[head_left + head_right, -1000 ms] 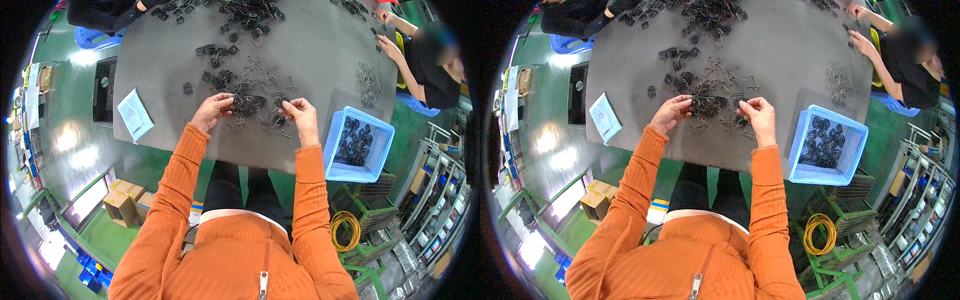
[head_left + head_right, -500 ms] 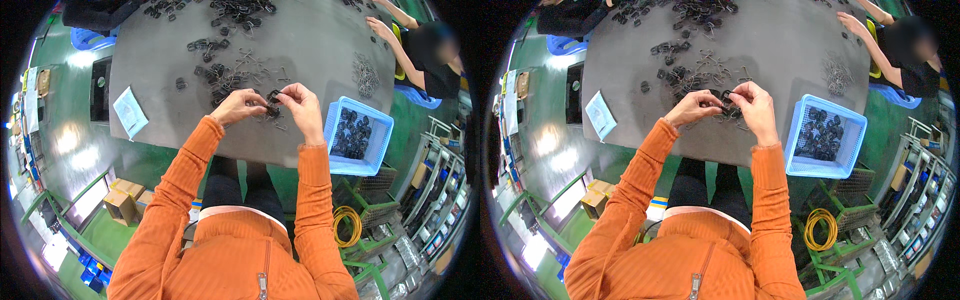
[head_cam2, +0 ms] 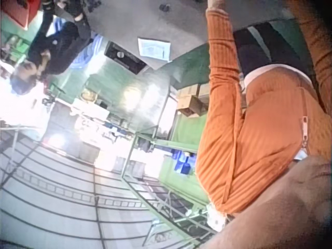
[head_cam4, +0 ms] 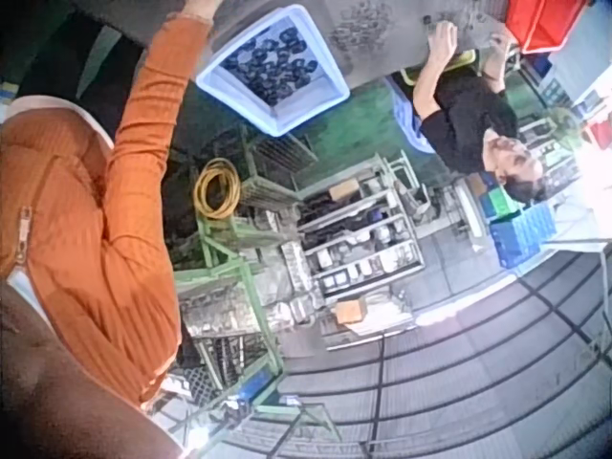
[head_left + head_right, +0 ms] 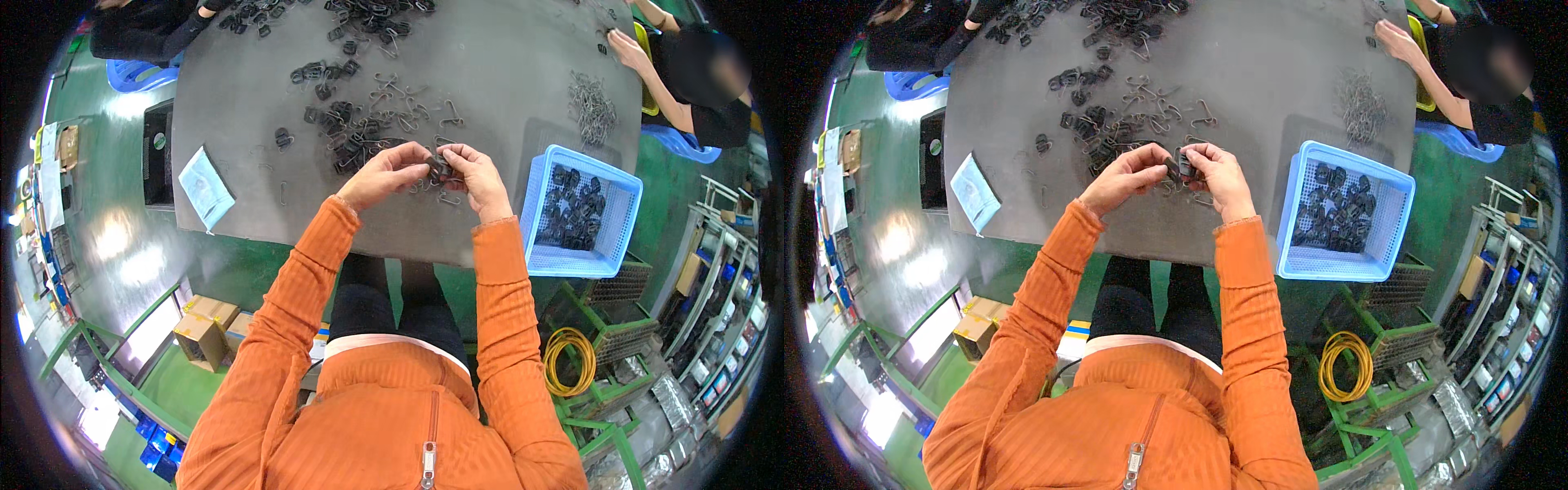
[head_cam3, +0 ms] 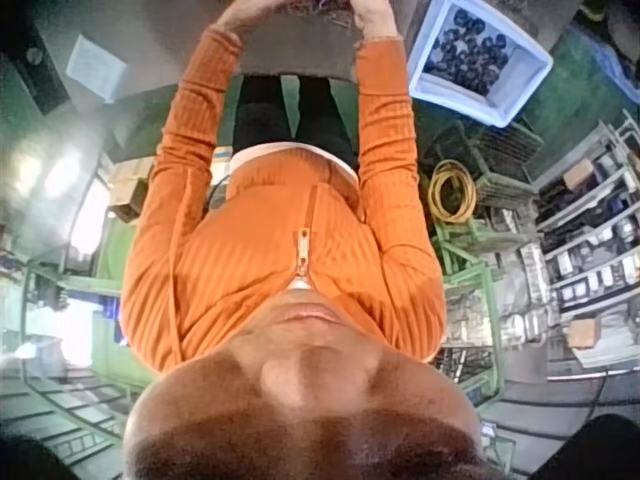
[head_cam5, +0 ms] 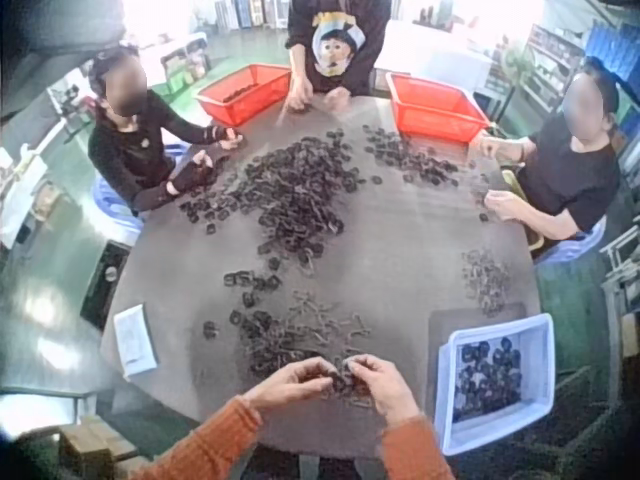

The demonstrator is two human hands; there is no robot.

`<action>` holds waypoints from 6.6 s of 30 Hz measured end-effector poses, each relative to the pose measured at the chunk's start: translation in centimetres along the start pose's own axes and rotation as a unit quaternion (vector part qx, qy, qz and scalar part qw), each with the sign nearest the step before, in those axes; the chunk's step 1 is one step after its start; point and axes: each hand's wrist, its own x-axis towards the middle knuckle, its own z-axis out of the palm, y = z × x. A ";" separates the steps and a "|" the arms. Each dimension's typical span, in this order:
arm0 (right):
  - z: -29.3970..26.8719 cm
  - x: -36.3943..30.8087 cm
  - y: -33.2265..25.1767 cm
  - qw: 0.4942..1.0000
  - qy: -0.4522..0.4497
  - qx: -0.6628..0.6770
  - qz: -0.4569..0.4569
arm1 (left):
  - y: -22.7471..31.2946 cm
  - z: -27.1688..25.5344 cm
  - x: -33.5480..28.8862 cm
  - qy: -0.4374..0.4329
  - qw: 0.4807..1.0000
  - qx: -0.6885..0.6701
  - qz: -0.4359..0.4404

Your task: The person unhooks metal wire hooks from plastic buckles by hand, places the plastic buckles into a basket, and gathers the detached metal hooks into a pile on the table.

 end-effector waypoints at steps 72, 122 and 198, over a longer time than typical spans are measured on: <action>-6.3 -2.2 4.0 0.984 0.159 -0.006 -0.076 | -1.0 1.9 2.3 0.244 0.964 0.033 -0.097; -10.9 -10.9 -4.8 0.916 -0.026 -0.330 -0.225 | 2.2 10.0 4.7 -0.122 0.921 0.370 -0.007; 16.4 10.6 -1.1 0.830 0.114 -0.544 -0.049 | 2.6 -17.1 0.3 0.374 0.827 0.408 0.101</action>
